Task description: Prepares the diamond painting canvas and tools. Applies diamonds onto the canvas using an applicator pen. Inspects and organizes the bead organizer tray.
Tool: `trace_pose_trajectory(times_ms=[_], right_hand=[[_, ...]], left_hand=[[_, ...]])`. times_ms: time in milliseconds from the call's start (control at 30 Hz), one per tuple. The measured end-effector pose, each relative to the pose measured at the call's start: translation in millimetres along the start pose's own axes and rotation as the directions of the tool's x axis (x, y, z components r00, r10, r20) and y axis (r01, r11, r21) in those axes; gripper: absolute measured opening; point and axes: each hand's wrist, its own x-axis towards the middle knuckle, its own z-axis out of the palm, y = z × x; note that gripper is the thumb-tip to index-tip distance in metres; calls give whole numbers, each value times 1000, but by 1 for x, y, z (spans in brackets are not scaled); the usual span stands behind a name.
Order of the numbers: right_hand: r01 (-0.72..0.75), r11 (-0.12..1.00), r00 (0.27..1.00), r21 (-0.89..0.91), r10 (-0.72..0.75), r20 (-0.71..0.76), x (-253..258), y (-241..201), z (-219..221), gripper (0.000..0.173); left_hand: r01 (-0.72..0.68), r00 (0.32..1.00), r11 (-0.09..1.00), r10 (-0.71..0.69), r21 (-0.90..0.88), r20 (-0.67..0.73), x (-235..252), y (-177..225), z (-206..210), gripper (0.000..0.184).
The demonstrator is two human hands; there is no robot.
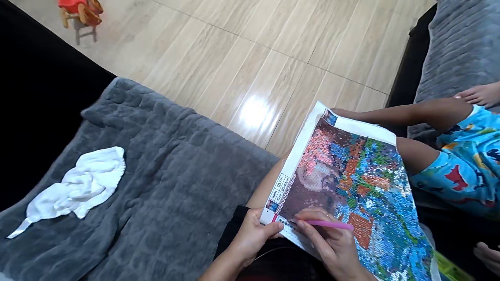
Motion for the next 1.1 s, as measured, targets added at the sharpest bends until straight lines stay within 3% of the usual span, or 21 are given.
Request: trace_pose_trajectory(times_ms=[1100], right_hand=[[70,998,997,-7,-70,21,-3,3,8,15]], left_hand=[[12,1000,1000,-12,7,-5,1,2,1,19]])
